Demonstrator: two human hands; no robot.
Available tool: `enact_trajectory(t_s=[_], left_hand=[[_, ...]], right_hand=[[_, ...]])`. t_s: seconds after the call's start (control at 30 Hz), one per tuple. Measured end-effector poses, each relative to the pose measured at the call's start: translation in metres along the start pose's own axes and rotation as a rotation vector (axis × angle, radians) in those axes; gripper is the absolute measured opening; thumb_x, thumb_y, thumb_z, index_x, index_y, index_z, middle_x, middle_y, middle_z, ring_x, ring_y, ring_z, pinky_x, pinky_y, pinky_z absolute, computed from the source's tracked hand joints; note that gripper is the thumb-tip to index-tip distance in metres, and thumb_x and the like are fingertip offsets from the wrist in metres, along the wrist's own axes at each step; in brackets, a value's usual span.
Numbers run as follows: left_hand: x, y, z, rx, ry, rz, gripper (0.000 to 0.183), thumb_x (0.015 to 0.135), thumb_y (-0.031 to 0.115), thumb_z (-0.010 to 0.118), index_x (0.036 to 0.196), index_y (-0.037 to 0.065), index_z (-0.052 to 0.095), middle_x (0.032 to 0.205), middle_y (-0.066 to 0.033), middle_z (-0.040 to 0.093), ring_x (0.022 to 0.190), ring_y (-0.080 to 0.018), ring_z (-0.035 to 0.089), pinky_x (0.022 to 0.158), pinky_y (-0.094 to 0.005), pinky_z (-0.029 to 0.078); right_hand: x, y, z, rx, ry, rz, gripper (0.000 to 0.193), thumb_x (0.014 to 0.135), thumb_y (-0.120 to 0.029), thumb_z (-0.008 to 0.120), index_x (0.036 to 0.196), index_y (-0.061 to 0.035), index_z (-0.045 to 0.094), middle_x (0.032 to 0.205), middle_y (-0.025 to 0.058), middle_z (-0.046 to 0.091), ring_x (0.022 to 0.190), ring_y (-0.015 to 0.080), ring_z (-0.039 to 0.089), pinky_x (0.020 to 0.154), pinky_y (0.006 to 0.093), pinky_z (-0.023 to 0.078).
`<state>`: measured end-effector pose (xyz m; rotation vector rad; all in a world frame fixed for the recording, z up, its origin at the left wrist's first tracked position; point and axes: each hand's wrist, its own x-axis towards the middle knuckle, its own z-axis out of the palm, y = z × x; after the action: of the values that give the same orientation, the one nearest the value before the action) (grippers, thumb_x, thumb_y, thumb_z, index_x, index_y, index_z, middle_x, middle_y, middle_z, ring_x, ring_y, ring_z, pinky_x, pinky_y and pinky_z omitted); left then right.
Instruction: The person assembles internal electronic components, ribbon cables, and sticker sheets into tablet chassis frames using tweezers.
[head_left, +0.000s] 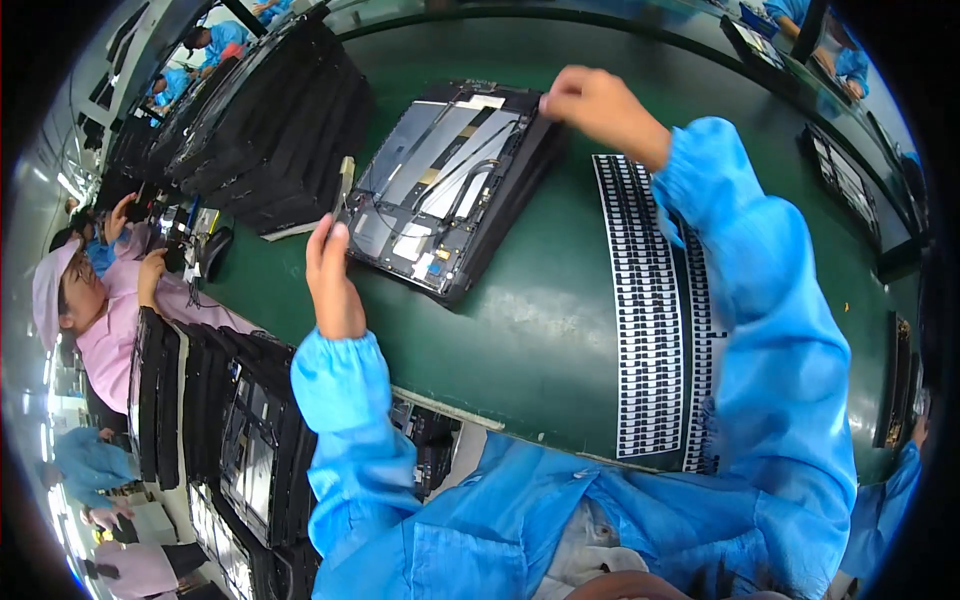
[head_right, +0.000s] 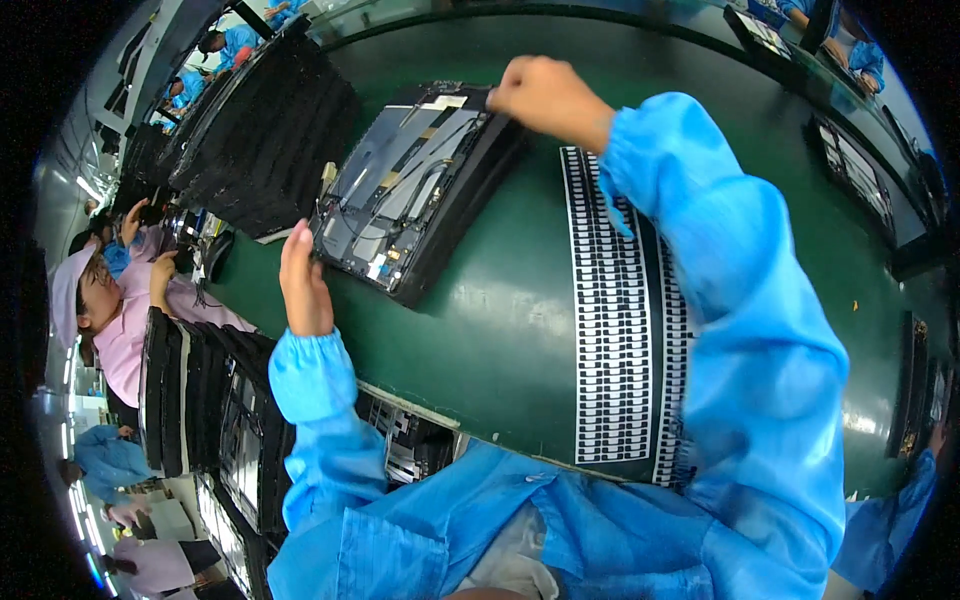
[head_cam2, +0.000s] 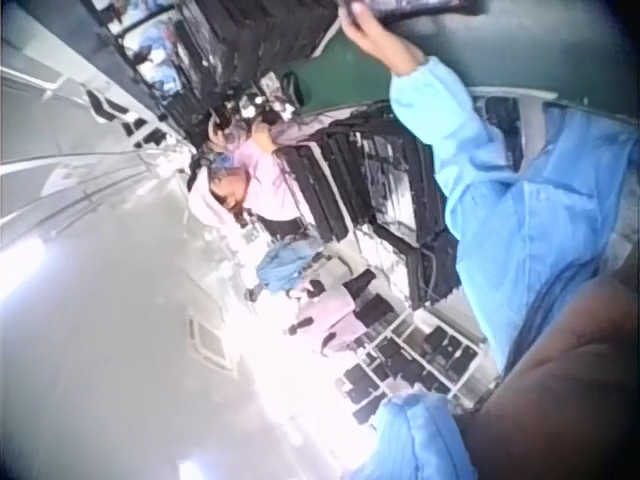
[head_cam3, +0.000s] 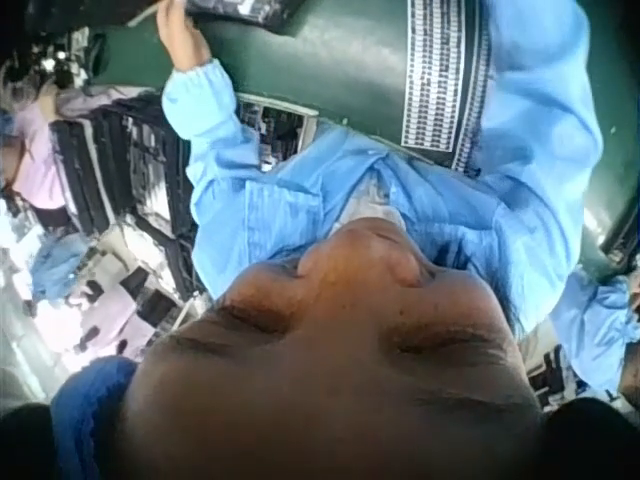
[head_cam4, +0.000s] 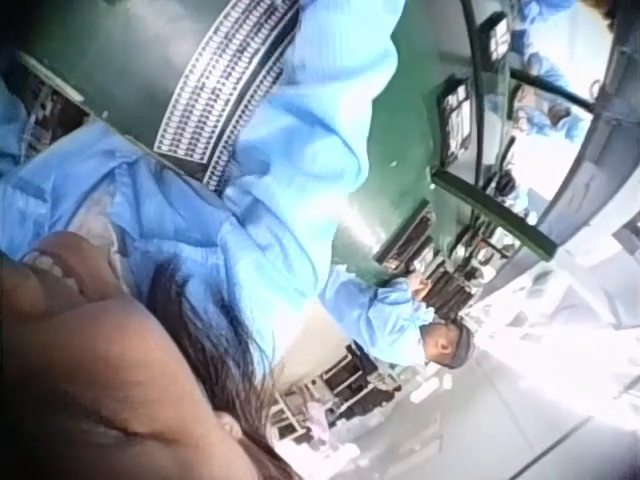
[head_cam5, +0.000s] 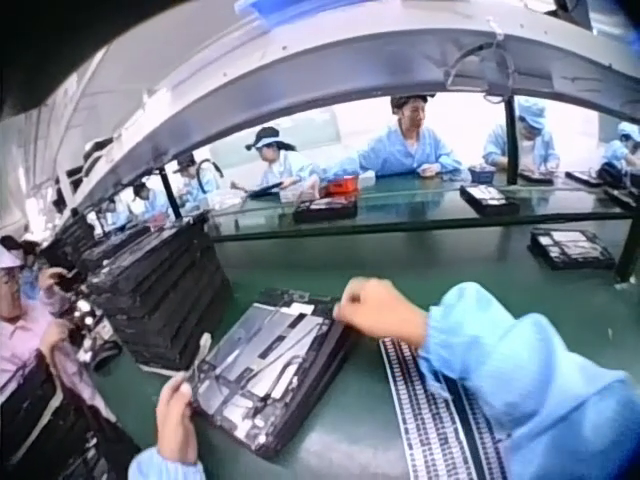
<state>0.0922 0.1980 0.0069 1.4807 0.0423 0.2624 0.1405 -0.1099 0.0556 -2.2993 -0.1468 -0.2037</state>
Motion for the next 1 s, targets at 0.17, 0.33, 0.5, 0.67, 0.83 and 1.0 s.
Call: enact_trajectory(t_s=[0.17, 0.33, 0.5, 0.67, 0.83, 1.0], left_hand=[[0.033, -0.016, 0.014, -0.066, 0.003, 0.053, 0.031, 0.08, 0.015, 0.064, 0.106, 0.0, 0.056, 0.092, -0.0047, 0.059, 0.078, -0.0097, 0.054, 0.069, -0.0208, 0.043], [0.053, -0.035, -0.008, 0.115, 0.02, 0.108, 0.03, 0.08, 0.016, 0.063, 0.105, 0.0, 0.056, 0.092, -0.0047, 0.058, 0.078, -0.0102, 0.054, 0.065, -0.02, 0.043], [0.022, -0.024, 0.004, 0.642, 0.328, 0.728, 0.043, 0.08, 0.016, 0.06, 0.116, -0.004, 0.045, 0.116, -0.0144, 0.045, 0.103, -0.022, 0.044, 0.091, -0.036, 0.035], [-0.138, 0.027, 0.091, 0.701, -0.955, 0.865, 0.076, 0.07, 0.035, 0.069, 0.131, 0.005, 0.035, 0.136, -0.0249, 0.024, 0.125, -0.0395, 0.026, 0.1, -0.0484, 0.023], [-0.12, 0.028, 0.108, 1.107, -1.308, 0.726, 0.063, 0.065, 0.031, 0.068, 0.12, 0.008, 0.046, 0.135, -0.02, 0.029, 0.124, -0.0409, 0.027, 0.098, -0.0539, 0.019], [-0.082, 0.06, 0.109, 1.074, -1.535, 0.647, 0.059, 0.065, 0.018, 0.067, 0.121, 0.011, 0.048, 0.136, -0.0199, 0.028, 0.127, -0.0402, 0.023, 0.101, -0.0497, 0.018]], right_hand=[[-0.071, -0.015, 0.055, 0.002, -0.393, -0.323, 0.028, 0.065, -0.024, 0.069, 0.077, -0.001, 0.06, 0.078, 0.0146, 0.059, 0.079, 0.0282, 0.057, 0.068, 0.0354, 0.047], [-0.074, -0.025, 0.082, -0.177, -0.329, -0.319, 0.034, 0.065, -0.023, 0.063, 0.084, 0.0054, 0.058, 0.082, 0.0199, 0.059, 0.087, 0.0344, 0.055, 0.076, 0.0401, 0.045], [-0.143, -0.03, -0.038, -0.274, -0.363, -0.233, 0.029, 0.072, -0.019, 0.063, 0.092, 0.0018, 0.058, 0.093, 0.0178, 0.057, 0.089, 0.0316, 0.055, 0.081, 0.0377, 0.043], [-0.28, -0.007, -0.079, -0.369, -0.208, -0.243, 0.047, 0.058, -0.014, 0.072, 0.099, 0.0013, 0.056, 0.112, 0.0156, 0.049, 0.104, 0.0334, 0.045, 0.09, 0.0407, 0.037], [-0.29, 0.0, -0.024, -0.424, -0.055, -0.152, 0.043, 0.061, -0.027, 0.072, 0.088, 0.003, 0.057, 0.103, 0.0174, 0.049, 0.094, 0.0301, 0.046, 0.079, 0.0389, 0.04], [-0.258, -0.006, -0.008, -0.266, -0.001, -0.243, 0.036, 0.069, -0.03, 0.066, 0.081, 0.0028, 0.058, 0.091, 0.0166, 0.05, 0.082, 0.0289, 0.048, 0.072, 0.0383, 0.041]])
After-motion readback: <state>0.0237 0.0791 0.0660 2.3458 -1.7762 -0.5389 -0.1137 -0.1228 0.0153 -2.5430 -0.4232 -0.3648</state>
